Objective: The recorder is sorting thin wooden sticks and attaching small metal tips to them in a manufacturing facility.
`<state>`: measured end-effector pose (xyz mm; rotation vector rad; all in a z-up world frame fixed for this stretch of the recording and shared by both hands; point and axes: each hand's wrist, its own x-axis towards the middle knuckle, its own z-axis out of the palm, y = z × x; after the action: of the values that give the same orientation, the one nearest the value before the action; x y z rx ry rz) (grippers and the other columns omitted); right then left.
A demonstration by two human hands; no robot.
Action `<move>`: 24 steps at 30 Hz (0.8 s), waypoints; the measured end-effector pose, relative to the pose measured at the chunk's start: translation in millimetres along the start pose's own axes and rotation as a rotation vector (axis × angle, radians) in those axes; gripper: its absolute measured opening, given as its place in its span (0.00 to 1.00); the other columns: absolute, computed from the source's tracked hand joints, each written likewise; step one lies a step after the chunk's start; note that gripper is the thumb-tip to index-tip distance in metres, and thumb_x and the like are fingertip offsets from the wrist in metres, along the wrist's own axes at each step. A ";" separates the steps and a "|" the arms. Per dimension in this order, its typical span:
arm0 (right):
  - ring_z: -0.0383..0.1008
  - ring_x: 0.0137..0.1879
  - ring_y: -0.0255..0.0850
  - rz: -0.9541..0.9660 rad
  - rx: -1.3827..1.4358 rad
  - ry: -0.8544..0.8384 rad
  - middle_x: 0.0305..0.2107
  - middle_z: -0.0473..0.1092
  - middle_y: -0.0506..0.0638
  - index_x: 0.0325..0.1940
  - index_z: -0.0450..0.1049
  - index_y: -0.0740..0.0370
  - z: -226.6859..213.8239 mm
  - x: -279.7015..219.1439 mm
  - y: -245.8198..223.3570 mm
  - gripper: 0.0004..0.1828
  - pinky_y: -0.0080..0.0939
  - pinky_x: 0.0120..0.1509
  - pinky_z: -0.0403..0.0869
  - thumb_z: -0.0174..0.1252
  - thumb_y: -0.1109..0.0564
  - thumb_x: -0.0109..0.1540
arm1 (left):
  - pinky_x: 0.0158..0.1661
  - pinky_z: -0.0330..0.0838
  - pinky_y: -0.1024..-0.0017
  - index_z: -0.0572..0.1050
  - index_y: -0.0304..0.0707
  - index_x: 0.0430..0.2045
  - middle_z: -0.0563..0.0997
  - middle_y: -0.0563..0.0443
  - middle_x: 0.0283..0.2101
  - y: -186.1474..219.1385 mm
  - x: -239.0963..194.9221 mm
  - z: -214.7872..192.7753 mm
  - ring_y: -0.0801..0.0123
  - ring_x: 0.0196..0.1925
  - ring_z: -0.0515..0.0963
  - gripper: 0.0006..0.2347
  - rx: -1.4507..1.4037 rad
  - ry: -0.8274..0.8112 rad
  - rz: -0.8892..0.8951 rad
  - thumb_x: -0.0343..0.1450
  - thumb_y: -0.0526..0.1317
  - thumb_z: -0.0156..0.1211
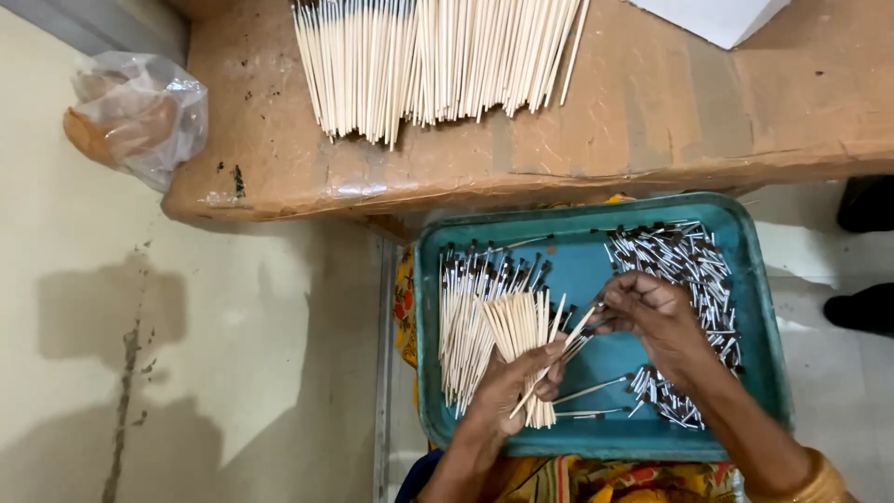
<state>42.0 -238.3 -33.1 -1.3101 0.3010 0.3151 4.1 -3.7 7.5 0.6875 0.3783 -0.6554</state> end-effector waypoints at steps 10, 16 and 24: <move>0.82 0.36 0.42 -0.012 -0.079 -0.195 0.30 0.79 0.57 0.37 0.76 0.66 -7.7 -4.9 13.4 0.09 0.42 0.42 0.81 0.59 0.56 0.65 | 0.21 0.62 0.77 0.77 0.32 0.38 0.78 0.49 0.26 -19.5 1.2 -13.0 0.74 0.23 0.72 0.07 0.278 0.128 0.057 0.69 0.31 0.67; 0.78 0.32 0.39 0.211 -0.092 -0.144 0.26 0.75 0.52 0.35 0.77 0.66 6.5 10.0 12.4 0.13 0.42 0.39 0.79 0.62 0.51 0.64 | 0.36 0.77 0.61 0.80 0.33 0.40 0.84 0.40 0.34 -12.1 -14.5 -31.2 0.55 0.36 0.84 0.13 1.393 0.005 0.748 0.61 0.32 0.66; 0.66 0.29 0.50 -0.790 -0.560 0.022 0.20 0.62 0.58 0.19 0.64 0.62 -33.1 132.5 128.2 0.14 0.47 0.34 0.63 0.57 0.63 0.59 | 0.38 0.78 0.69 0.82 0.30 0.40 0.89 0.43 0.34 -55.1 17.0 -127.5 0.66 0.34 0.85 0.15 0.880 0.326 0.360 0.63 0.39 0.75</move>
<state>112.3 -233.9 -206.7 -1.8672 -0.3225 -0.3124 -34.0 44.3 -118.2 1.6715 0.2406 -0.3390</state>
